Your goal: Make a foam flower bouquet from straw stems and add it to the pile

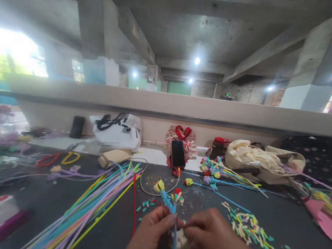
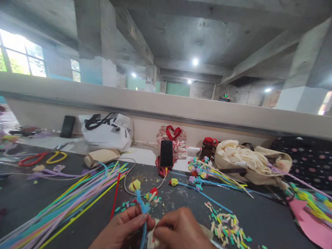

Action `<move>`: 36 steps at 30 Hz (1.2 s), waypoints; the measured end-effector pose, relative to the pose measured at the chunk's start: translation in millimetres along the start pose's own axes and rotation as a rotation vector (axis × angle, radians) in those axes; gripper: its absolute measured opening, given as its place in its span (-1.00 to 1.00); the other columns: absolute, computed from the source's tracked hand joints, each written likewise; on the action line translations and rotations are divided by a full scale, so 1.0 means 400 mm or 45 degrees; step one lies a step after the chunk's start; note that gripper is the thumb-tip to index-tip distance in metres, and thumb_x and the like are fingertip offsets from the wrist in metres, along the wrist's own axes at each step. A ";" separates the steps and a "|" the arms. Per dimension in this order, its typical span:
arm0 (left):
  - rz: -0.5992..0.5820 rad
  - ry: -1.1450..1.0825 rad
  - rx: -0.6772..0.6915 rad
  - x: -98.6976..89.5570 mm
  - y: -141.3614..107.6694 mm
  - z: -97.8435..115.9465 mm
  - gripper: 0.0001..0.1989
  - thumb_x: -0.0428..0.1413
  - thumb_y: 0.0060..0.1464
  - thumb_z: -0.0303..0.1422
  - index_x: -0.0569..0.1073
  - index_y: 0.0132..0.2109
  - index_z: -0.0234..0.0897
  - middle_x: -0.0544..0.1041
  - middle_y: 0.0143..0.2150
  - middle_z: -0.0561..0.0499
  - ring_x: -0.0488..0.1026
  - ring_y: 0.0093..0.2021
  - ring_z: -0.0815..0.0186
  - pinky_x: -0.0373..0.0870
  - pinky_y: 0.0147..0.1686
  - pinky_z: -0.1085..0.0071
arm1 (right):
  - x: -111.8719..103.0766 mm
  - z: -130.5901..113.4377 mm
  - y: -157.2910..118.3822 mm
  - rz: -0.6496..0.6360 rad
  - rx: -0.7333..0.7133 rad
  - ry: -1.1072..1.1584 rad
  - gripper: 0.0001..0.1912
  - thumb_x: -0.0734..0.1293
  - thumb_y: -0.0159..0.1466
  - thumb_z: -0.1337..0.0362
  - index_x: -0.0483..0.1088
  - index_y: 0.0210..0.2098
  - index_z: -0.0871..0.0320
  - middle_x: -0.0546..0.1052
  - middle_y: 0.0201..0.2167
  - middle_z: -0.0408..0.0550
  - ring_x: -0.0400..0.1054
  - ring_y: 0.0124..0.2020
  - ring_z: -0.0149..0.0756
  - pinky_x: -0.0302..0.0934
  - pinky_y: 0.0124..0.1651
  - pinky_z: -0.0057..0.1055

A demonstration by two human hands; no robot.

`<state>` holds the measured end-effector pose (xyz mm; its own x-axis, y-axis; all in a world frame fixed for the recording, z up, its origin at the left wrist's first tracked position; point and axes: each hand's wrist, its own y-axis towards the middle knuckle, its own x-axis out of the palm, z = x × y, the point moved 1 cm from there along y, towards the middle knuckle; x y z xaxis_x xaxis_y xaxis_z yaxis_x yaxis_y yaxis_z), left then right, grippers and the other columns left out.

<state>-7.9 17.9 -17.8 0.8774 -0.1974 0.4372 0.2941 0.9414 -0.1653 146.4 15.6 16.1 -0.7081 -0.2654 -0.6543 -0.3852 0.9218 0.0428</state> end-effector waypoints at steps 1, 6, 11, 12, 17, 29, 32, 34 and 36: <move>0.026 0.049 0.040 0.001 0.001 0.003 -0.75 0.20 -0.26 -0.24 0.35 -0.50 -0.32 0.45 -0.62 0.05 0.24 -0.67 0.49 0.09 -0.61 0.57 | -0.029 0.023 0.010 0.082 -0.036 -0.344 -0.77 0.18 0.07 0.38 0.42 -0.61 0.20 0.29 -0.73 -0.25 0.15 -0.64 -0.50 -0.09 -0.60 -0.59; 0.023 0.130 0.123 0.009 0.003 0.018 -0.74 0.17 -0.22 -0.22 0.30 -0.55 -0.30 0.36 -0.72 0.13 0.12 -0.74 0.56 -0.01 -0.68 0.61 | -0.129 0.120 0.099 0.288 0.056 -1.019 -0.77 0.15 0.13 0.43 0.43 -0.49 0.21 0.48 -0.47 0.01 0.34 -0.43 -0.29 0.04 -0.49 -0.50; 0.146 0.166 0.136 0.004 0.002 0.037 -0.76 0.18 -0.22 -0.23 0.36 -0.46 -0.31 0.39 -0.65 0.13 0.19 -0.69 0.55 0.11 -0.64 0.62 | -0.111 0.156 0.178 0.263 0.141 -1.231 -0.83 0.16 0.18 0.48 0.37 -0.32 0.27 0.45 -0.31 0.03 0.36 -0.37 -0.29 0.19 -0.38 -0.39; 0.159 0.162 0.144 0.003 0.002 0.039 -0.77 0.18 -0.21 -0.23 0.37 -0.45 -0.31 0.39 -0.64 0.13 0.19 -0.69 0.55 0.12 -0.63 0.62 | -0.104 0.162 0.185 0.248 0.158 -1.255 -0.86 0.17 0.20 0.43 0.35 -0.29 0.27 0.44 -0.30 -0.01 0.35 -0.35 -0.31 0.22 -0.34 -0.36; 0.130 0.066 0.102 -0.006 0.014 0.029 -0.66 0.24 -0.34 -0.19 0.37 -0.42 -0.31 0.40 -0.65 0.12 0.24 -0.66 0.50 0.14 -0.65 0.60 | -0.096 0.187 0.201 0.208 0.245 -1.285 -0.79 0.20 0.21 0.28 0.30 -0.19 0.25 0.40 -0.22 -0.04 0.33 -0.28 -0.31 0.26 -0.26 -0.28; -0.083 -0.051 -0.022 -0.028 0.036 0.007 -0.70 0.21 -0.26 -0.19 0.36 -0.43 -0.31 0.40 -0.64 0.11 0.23 -0.67 0.53 0.15 -0.69 0.64 | -0.143 0.138 0.150 0.531 0.191 -0.665 -0.89 0.19 0.11 0.40 0.33 -0.49 0.25 0.42 -0.47 0.01 0.33 -0.37 -0.24 0.13 -0.36 -0.37; -0.135 -0.159 -0.043 -0.031 0.030 0.009 -0.75 0.18 -0.19 -0.22 0.36 -0.41 -0.29 0.37 -0.64 0.13 0.24 -0.67 0.52 0.15 -0.70 0.64 | -0.146 0.112 0.113 0.597 0.173 -0.300 -0.78 0.06 0.18 0.28 0.27 -0.45 0.20 0.37 -0.58 -0.12 0.28 -0.57 -0.39 0.06 -0.58 -0.52; -0.207 -0.211 -0.040 -0.030 0.025 0.009 -0.76 0.15 -0.16 -0.21 0.36 -0.39 -0.29 0.36 -0.64 0.13 0.23 -0.69 0.51 0.13 -0.72 0.63 | -0.125 0.102 0.093 0.596 0.164 -0.098 -0.73 0.00 0.21 0.21 0.23 -0.37 0.20 0.31 -0.64 -0.21 0.17 -0.71 -0.47 -0.02 -0.69 -0.56; -0.276 -0.256 -0.052 -0.026 0.022 0.006 -0.75 0.13 -0.14 -0.19 0.36 -0.40 -0.29 0.35 -0.65 0.13 0.22 -0.69 0.51 0.12 -0.73 0.64 | -0.089 0.095 0.081 0.576 0.137 0.134 -0.72 0.05 0.19 0.15 0.23 -0.31 0.21 0.25 -0.69 -0.26 0.08 -0.78 -0.50 -0.03 -0.72 -0.56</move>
<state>-15.2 29.0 -21.7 0.7010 -0.3308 0.6317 0.4850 0.8706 -0.0823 181.4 65.4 12.0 -0.8488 0.1475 -0.5078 0.0355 0.9740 0.2236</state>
